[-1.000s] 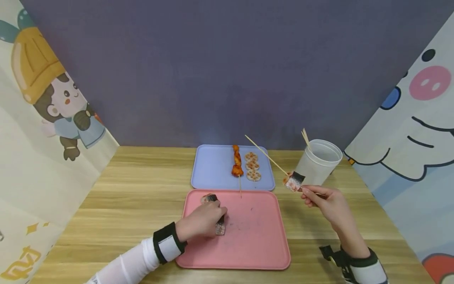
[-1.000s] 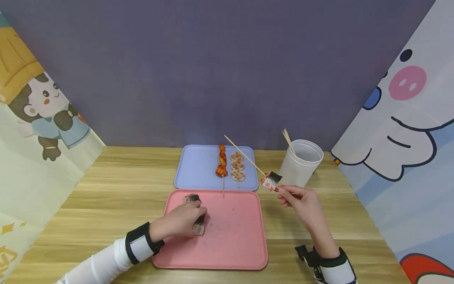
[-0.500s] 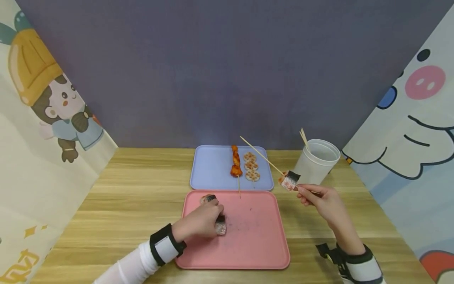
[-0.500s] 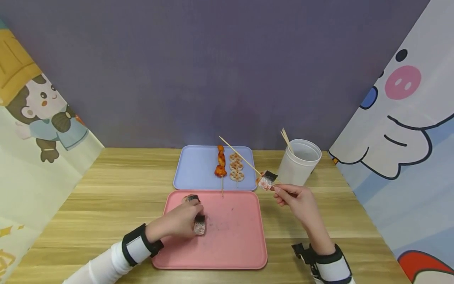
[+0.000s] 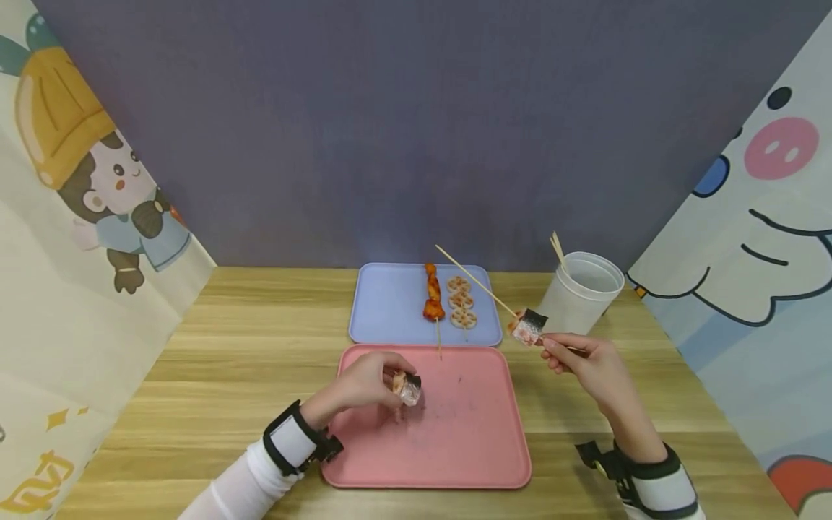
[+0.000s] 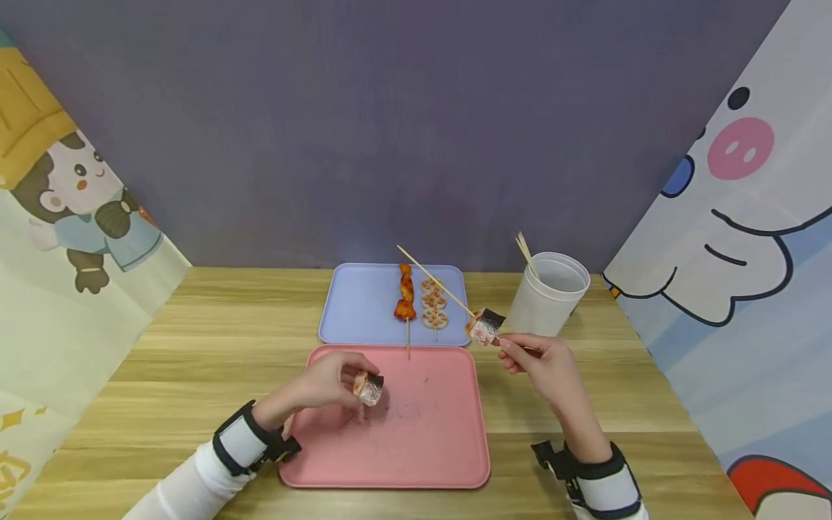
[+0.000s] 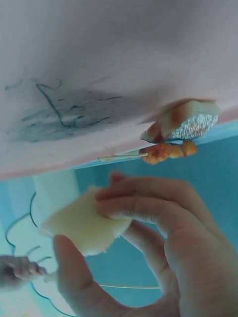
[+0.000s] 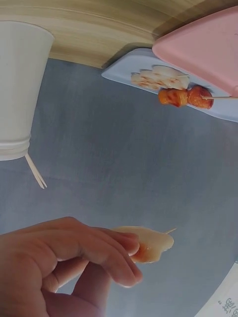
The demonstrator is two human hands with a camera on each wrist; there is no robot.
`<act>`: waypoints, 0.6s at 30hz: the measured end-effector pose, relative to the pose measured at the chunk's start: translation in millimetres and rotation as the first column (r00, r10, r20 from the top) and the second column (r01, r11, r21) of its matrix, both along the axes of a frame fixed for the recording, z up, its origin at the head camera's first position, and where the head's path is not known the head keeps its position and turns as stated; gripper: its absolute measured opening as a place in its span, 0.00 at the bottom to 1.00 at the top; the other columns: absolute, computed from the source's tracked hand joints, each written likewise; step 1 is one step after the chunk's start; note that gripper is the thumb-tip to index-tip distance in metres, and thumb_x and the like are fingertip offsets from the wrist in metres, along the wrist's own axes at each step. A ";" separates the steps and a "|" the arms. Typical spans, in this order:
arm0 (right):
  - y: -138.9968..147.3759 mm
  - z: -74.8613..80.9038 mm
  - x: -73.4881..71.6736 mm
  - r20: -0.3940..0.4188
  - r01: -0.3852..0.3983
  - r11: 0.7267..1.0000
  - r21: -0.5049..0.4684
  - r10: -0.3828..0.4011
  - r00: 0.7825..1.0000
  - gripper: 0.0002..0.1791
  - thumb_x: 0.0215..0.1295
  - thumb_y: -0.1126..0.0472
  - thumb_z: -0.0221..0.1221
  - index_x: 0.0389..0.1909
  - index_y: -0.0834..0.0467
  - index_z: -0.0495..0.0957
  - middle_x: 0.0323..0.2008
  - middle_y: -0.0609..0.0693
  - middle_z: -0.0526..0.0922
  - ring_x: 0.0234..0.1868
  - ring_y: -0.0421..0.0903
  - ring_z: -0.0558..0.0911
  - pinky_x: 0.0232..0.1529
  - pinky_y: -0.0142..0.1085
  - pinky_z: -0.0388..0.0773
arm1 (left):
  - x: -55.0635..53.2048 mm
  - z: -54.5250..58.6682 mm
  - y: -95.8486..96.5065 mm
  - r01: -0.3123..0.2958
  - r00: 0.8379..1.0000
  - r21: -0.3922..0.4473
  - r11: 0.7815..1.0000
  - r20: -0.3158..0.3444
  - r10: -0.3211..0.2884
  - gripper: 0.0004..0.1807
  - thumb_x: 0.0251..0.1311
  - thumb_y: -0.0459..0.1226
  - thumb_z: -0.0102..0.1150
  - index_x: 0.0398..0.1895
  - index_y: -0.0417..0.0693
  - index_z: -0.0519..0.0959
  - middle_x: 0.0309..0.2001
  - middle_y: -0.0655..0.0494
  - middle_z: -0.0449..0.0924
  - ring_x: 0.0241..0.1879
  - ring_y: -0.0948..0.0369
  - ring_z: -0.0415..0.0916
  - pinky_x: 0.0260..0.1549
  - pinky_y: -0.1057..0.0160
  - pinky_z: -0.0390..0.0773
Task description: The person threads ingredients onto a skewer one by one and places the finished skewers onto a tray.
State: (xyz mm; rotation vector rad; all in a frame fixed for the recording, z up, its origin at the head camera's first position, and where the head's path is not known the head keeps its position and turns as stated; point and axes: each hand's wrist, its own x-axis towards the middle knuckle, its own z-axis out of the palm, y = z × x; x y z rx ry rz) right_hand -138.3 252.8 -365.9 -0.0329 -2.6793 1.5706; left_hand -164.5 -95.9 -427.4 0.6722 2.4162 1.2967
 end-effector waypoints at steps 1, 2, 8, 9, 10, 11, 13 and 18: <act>-0.5 0.0 0.0 0.002 0.000 1.000 0.002 0.000 1.000 0.19 0.67 0.58 0.57 0.49 0.70 0.78 0.28 0.44 0.83 0.26 0.35 0.80 0.32 0.30 0.81 | -1.5 0.3 -1.4 -0.012 0.999 0.056 0.998 0.045 0.009 0.27 0.37 0.27 0.69 0.48 0.42 0.80 0.44 0.50 0.81 0.39 0.59 0.76 0.37 0.64 0.79; -1.0 0.0 -0.1 0.003 -0.001 1.000 0.002 0.001 1.000 0.19 0.67 0.58 0.57 0.49 0.70 0.78 0.28 0.44 0.83 0.26 0.35 0.80 0.32 0.30 0.81 | -3.0 0.2 -2.8 -0.027 0.996 0.109 0.994 0.086 0.018 0.28 0.37 0.25 0.68 0.49 0.41 0.79 0.46 0.49 0.81 0.39 0.59 0.77 0.37 0.64 0.79; -4.9 -0.8 -1.3 -0.015 -0.022 0.999 -0.044 0.021 1.000 0.19 0.66 0.59 0.58 0.48 0.72 0.78 0.28 0.44 0.84 0.26 0.35 0.81 0.31 0.31 0.82 | -11.4 2.2 -6.0 -0.121 0.955 0.376 0.919 0.298 0.004 0.30 0.45 0.21 0.64 0.57 0.35 0.73 0.54 0.42 0.76 0.40 0.59 0.80 0.36 0.60 0.81; -5.6 -0.8 -1.5 -0.019 -0.026 0.998 -0.055 0.025 0.999 0.19 0.66 0.60 0.58 0.48 0.73 0.78 0.27 0.44 0.84 0.26 0.35 0.81 0.31 0.31 0.82 | -12.4 3.4 -5.7 -0.129 0.948 0.409 0.903 0.319 -0.009 0.30 0.46 0.21 0.62 0.58 0.34 0.72 0.55 0.42 0.75 0.41 0.59 0.79 0.37 0.60 0.81; -6.3 -0.9 -1.6 -0.023 -0.032 0.997 -0.066 0.031 0.999 0.19 0.66 0.61 0.57 0.49 0.74 0.77 0.27 0.43 0.84 0.26 0.35 0.81 0.31 0.31 0.82 | -13.4 4.6 -5.1 -0.135 0.943 0.434 0.890 0.332 -0.018 0.30 0.47 0.20 0.61 0.59 0.34 0.71 0.55 0.42 0.74 0.42 0.60 0.79 0.38 0.61 0.81; -7.0 -1.0 -1.8 -0.026 -0.038 0.997 -0.074 0.036 0.999 0.19 0.66 0.62 0.57 0.49 0.74 0.77 0.27 0.43 0.83 0.26 0.35 0.81 0.31 0.30 0.82 | -14.3 5.7 -4.6 -0.140 0.943 0.454 0.880 0.332 -0.022 0.31 0.47 0.20 0.61 0.59 0.34 0.71 0.55 0.42 0.74 0.43 0.59 0.78 0.38 0.62 0.81; -8.5 -1.5 -1.8 -0.026 -0.049 0.995 -0.092 0.047 0.999 0.18 0.66 0.63 0.57 0.49 0.75 0.76 0.27 0.43 0.83 0.27 0.36 0.81 0.31 0.31 0.82 | -15.7 8.6 -3.6 -0.152 0.942 0.488 0.860 0.334 -0.022 0.30 0.48 0.20 0.60 0.59 0.34 0.70 0.57 0.43 0.72 0.49 0.56 0.76 0.40 0.64 0.80; -12.3 -3.0 -2.8 -0.024 -0.079 0.989 -0.123 0.077 0.997 0.18 0.67 0.65 0.56 0.49 0.76 0.76 0.27 0.41 0.83 0.27 0.37 0.81 0.31 0.30 0.82 | -17.2 21.8 -4.6 -0.162 0.943 0.535 0.829 0.332 -0.030 0.30 0.50 0.25 0.64 0.60 0.35 0.71 0.58 0.47 0.71 0.54 0.55 0.74 0.40 0.64 0.80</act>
